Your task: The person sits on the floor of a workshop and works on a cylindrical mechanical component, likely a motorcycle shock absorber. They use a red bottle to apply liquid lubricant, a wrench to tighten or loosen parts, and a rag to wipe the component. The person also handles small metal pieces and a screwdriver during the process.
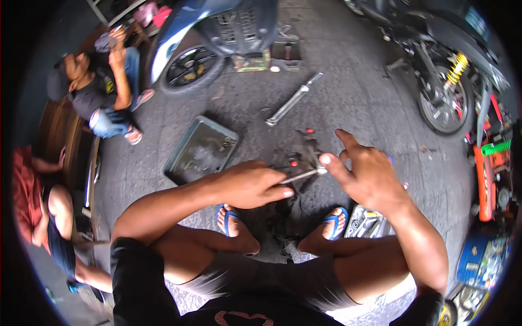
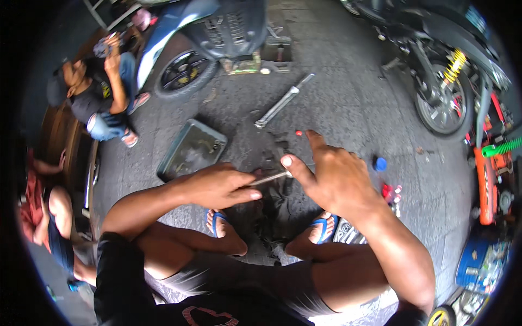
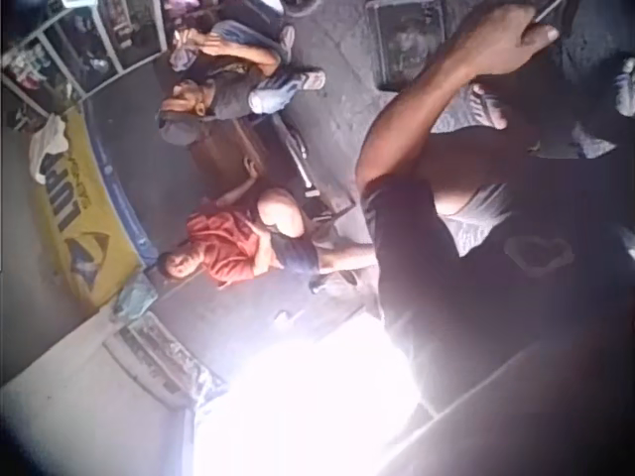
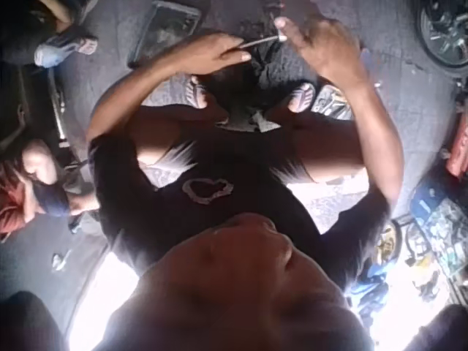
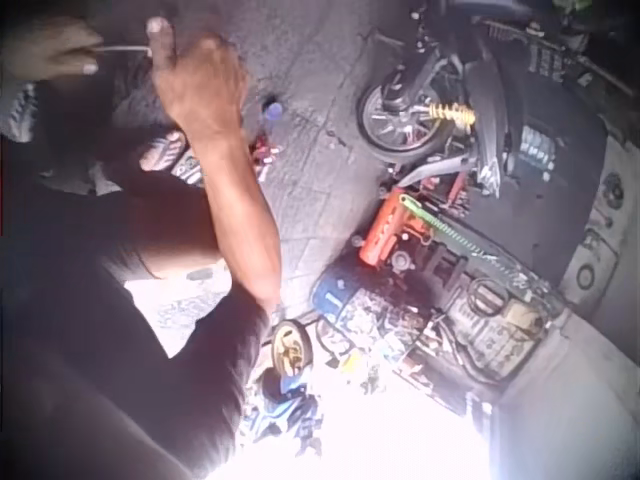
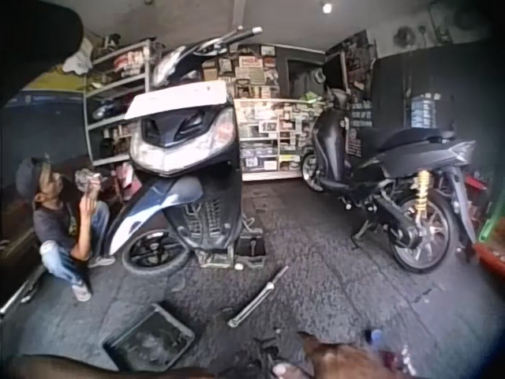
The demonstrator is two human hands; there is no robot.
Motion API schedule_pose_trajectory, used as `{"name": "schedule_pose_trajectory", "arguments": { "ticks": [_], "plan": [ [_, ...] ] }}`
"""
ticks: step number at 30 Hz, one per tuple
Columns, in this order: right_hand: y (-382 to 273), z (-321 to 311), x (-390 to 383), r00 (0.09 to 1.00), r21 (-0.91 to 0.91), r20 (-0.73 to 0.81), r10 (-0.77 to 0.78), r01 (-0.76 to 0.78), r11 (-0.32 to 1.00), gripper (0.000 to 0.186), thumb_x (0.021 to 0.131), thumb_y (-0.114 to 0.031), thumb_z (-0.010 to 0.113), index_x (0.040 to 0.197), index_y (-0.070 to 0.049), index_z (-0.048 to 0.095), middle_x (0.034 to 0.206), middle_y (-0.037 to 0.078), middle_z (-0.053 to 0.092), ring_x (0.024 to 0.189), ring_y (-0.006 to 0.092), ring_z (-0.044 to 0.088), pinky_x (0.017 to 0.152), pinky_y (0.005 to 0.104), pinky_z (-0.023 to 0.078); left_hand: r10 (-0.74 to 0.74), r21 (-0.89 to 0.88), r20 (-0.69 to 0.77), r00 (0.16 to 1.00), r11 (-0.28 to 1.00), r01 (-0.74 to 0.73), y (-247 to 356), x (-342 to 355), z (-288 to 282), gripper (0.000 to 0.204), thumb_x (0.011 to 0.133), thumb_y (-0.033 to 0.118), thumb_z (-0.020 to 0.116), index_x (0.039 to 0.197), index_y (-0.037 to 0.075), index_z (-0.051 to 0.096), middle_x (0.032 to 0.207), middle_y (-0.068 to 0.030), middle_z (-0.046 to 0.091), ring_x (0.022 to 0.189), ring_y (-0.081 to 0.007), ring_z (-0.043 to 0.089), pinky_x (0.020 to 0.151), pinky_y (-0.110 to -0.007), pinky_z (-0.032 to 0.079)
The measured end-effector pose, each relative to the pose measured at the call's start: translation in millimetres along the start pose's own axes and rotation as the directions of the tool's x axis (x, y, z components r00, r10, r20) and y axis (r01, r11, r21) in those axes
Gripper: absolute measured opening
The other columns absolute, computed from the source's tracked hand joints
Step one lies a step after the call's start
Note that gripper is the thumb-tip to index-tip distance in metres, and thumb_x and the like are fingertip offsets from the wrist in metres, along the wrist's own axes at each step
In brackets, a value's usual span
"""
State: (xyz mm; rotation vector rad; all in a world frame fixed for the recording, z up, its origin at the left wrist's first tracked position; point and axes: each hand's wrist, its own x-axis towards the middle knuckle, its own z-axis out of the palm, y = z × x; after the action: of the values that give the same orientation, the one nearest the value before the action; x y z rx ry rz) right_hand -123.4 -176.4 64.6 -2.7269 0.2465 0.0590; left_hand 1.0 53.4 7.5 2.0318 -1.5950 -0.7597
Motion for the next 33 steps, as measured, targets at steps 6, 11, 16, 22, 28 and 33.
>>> {"name": "schedule_pose_trajectory", "arguments": {
  "ticks": [6,11,16,22,28,33],
  "plan": [
    [-8,47,44,0.990,-0.157,0.109,-0.092,0.109,0.982,0.054,0.100,-0.048,0.049,0.094,0.004,0.063,0.087,0.030,0.068,0.088,0.0484,0.066,0.081,0.0555,0.051,-0.025,0.046,-0.058,0.998,0.999,0.028,-10,-15,6,0.043,0.103,0.037,0.048,0.085,-0.001,0.059,0.078,-0.0238,0.062,0.078,-0.0436,0.063,0.073,-0.052,0.050],
    [14,49,50,0.994,-0.050,0.073,0.083,-0.079,0.996,0.051,0.101,-0.043,0.050,0.087,0.005,0.061,0.075,0.026,0.066,0.076,0.0424,0.067,0.071,0.0514,0.051,-0.230,-0.063,0.066,0.971,0.970,0.234,-53,-78,-23,0.045,0.103,0.039,0.045,0.088,0.000,0.062,0.087,-0.0231,0.064,0.089,-0.0427,0.063,0.083,-0.052,0.049],
    [15,39,46,0.966,0.182,0.119,0.229,-0.248,0.952,0.051,0.101,-0.044,0.051,0.083,0.003,0.055,0.059,0.010,0.053,0.045,0.0199,0.057,0.045,0.0357,0.045,-0.731,0.113,-0.201,0.652,0.644,0.757,-197,-151,58,0.039,0.102,0.036,0.045,0.101,0.003,0.068,0.103,-0.0200,0.069,0.099,-0.0391,0.066,0.087,-0.048,0.053],
    [-2,45,47,0.960,0.144,0.123,0.251,-0.267,0.953,0.054,0.101,-0.048,0.051,0.082,0.003,0.056,0.056,0.014,0.057,0.050,0.0260,0.062,0.053,0.0407,0.047,-0.956,-0.072,-0.260,0.135,0.159,0.985,-283,-170,157,0.035,0.098,0.031,0.051,0.106,0.004,0.071,0.112,-0.0232,0.069,0.108,-0.0399,0.067,0.090,-0.049,0.055],
    [0,50,39,0.943,0.226,0.130,0.305,-0.328,0.917,0.054,0.101,-0.049,0.052,0.090,0.004,0.059,0.061,0.008,0.058,0.050,0.0173,0.060,0.051,0.0327,0.048,-0.792,0.000,-0.543,0.280,0.334,0.943,-250,-130,173,0.045,0.094,0.043,0.058,0.109,0.001,0.063,0.106,-0.0196,0.067,0.106,-0.0382,0.064,0.091,-0.049,0.053],
    [-13,49,28,0.906,0.311,0.202,0.373,-0.420,0.852,0.030,0.098,-0.030,0.063,0.099,0.000,0.061,0.066,0.003,0.059,0.054,0.0101,0.059,0.049,0.0260,0.046,-0.462,-0.170,-0.358,0.811,0.887,0.430,-195,-37,238,0.039,0.088,0.031,0.067,0.111,0.001,0.058,0.112,-0.0241,0.062,0.102,-0.0397,0.064,0.086,-0.052,0.052]
  ]
}}
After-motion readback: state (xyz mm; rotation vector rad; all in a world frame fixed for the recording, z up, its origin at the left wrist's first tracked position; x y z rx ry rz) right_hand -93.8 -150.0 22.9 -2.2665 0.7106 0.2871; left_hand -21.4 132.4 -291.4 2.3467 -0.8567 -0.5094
